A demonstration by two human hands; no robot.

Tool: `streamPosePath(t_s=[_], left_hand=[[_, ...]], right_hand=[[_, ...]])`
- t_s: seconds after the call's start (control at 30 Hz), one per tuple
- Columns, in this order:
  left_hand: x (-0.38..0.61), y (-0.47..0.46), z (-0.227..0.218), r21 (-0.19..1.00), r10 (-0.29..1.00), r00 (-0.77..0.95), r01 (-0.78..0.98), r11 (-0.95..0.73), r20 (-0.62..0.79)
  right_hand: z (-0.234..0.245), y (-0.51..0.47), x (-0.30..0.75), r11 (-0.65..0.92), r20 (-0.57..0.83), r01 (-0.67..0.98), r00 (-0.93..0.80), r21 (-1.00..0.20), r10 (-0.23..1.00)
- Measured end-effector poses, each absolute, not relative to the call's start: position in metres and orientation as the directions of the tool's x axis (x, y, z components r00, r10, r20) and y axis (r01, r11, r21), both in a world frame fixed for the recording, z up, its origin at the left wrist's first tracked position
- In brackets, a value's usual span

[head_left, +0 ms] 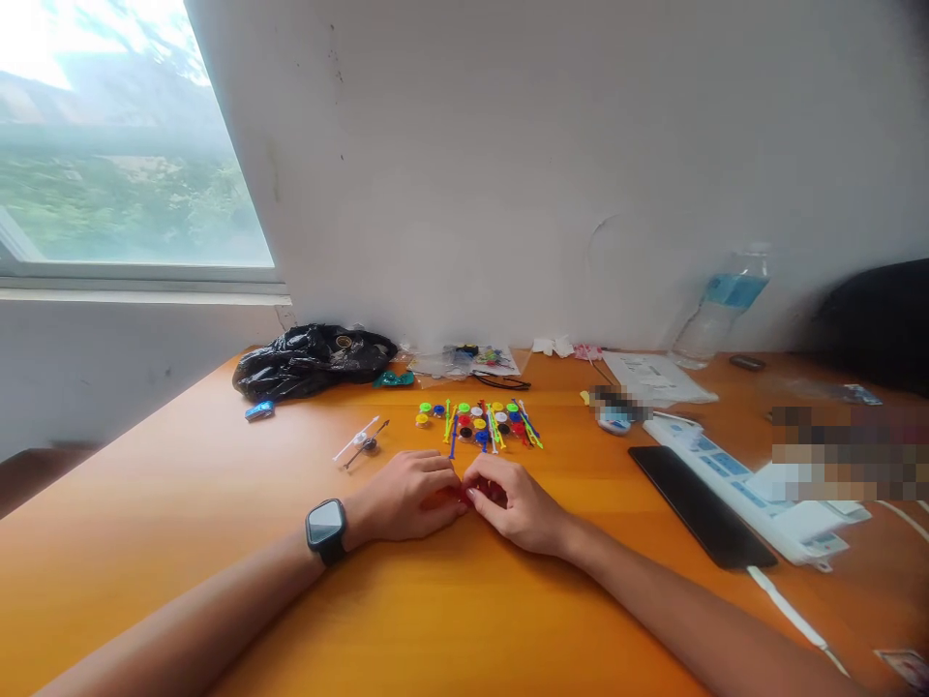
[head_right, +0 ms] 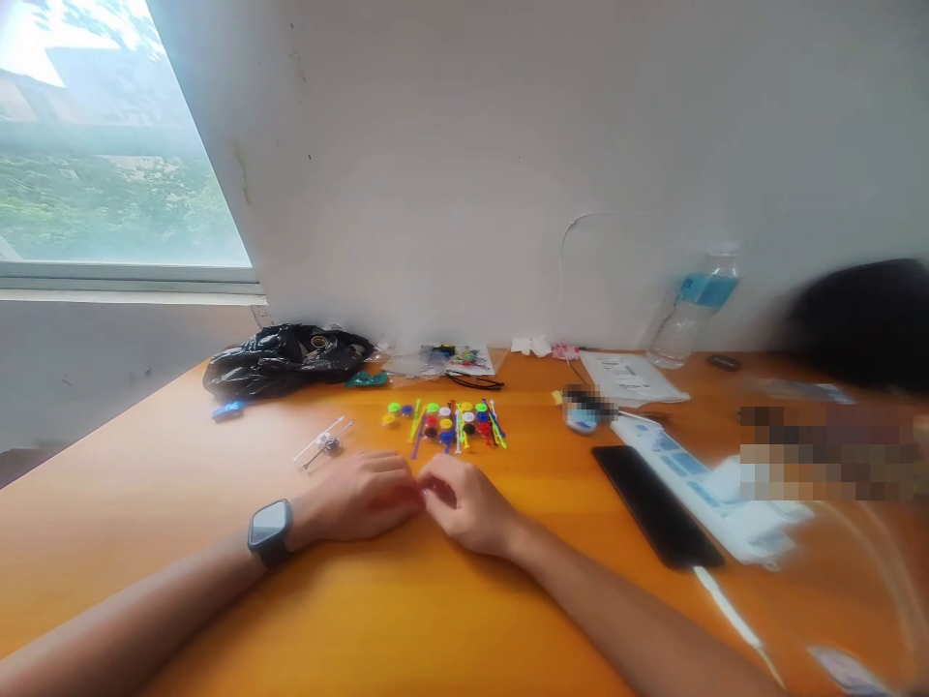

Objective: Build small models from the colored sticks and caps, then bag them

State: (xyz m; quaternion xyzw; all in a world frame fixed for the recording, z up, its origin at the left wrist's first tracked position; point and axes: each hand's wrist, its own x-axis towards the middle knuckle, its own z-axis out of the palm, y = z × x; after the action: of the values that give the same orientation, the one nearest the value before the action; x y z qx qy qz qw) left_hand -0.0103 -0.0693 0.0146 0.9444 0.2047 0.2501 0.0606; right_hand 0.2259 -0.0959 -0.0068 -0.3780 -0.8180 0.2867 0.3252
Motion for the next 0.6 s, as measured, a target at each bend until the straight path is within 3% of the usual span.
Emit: streamPosePath(t_s=[0.23, 0.43, 0.6], left_hand=[[-0.008, -0.072, 0.016, 0.198, 0.441, 0.793, 0.394, -0.897, 0.419], [-0.003, -0.070, 0.026, 0.349, 0.608, 0.734, 0.509, -0.787, 0.302], [-0.003, -0.072, 0.021, 0.442, 0.659, 0.674, 0.506, -0.741, 0.333]], right_hand=[[-0.012, -0.089, 0.223, 0.520, 0.319, 0.420, -0.461, -0.744, 0.828], [-0.016, -0.074, 0.224, 0.343, 0.202, 0.278, -0.432, -0.897, 0.879], [-0.013, -0.070, 0.225, 0.257, 0.187, 0.127, -0.403, -0.958, 0.896]])
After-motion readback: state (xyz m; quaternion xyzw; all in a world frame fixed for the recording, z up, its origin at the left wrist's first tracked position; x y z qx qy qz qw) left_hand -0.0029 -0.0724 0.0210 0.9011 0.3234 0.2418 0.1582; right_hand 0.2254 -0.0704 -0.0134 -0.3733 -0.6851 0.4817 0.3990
